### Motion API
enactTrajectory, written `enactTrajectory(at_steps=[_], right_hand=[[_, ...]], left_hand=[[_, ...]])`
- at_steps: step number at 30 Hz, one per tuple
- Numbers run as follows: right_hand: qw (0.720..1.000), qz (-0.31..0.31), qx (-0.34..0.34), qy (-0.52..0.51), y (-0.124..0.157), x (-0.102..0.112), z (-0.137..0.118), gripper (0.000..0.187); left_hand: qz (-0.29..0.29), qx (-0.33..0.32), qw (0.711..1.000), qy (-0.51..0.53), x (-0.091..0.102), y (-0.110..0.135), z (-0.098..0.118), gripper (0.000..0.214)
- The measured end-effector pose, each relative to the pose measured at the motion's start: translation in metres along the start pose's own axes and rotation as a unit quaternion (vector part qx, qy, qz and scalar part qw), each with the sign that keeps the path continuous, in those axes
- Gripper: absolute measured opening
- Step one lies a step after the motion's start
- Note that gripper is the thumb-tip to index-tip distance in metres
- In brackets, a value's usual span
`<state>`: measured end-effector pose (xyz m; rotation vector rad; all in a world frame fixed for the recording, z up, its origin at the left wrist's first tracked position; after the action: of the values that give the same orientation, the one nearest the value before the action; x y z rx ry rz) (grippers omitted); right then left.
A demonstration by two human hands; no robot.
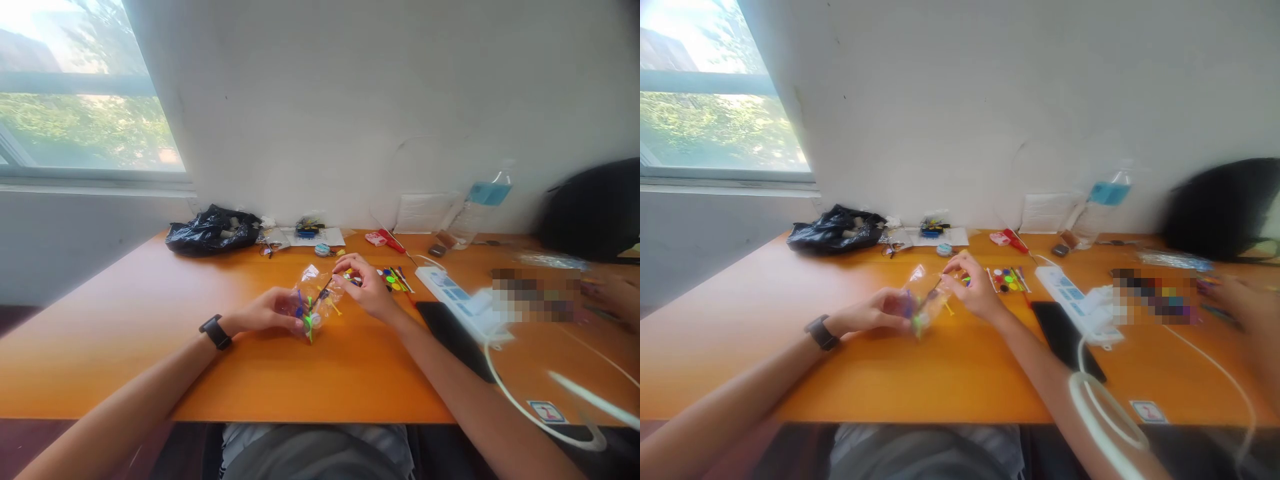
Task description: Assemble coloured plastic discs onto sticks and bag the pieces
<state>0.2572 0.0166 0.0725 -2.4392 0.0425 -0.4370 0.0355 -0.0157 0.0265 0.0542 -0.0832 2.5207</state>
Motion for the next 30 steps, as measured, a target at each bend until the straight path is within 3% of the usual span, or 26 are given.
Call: enactTrajectory(at_steps=[10, 21, 24, 27, 30], right_hand=[[0.985, -0.013, -0.105, -0.137, -0.002, -0.002, 0.008, 0.024], [0.996, -0.064, -0.058, -0.021, 0.007, -0.012, -0.001, 0.016], [0.997, -0.039, -0.047, -0.055, 0.005, -0.009, -0.002, 0.029], [0.995, 0.025, -0.050, -0.085, 0.000, -0.001, 0.001, 0.042], [0.998, 0.018, -0.055, -0.038, 0.000, 0.000, 0.007, 0.035]], left_hand=[[0.001, 0.010, 1.000, 0.012, 0.001, -0.001, -0.006, 0.042], [-0.012, 0.008, 1.000, 0.024, -0.007, -0.001, -0.006, 0.045], [0.020, -0.005, 0.998, 0.065, -0.003, -0.002, -0.005, 0.040], [0.100, -0.036, 0.989, 0.106, 0.011, -0.004, -0.004, 0.038], [0.139, -0.020, 0.979, 0.145, 0.019, -0.005, -0.007, 0.054]])
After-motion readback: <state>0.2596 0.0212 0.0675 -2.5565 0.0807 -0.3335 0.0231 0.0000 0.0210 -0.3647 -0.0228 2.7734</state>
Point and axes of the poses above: each hand's wrist, its own y-axis away from the middle knuckle, its own x-axis out of the back of the hand, z = x × y, the point moved 5 cm from there along -y, towards the middle knuckle, and after that the axes turned 13 degrees about z, right-handed, at the moved point
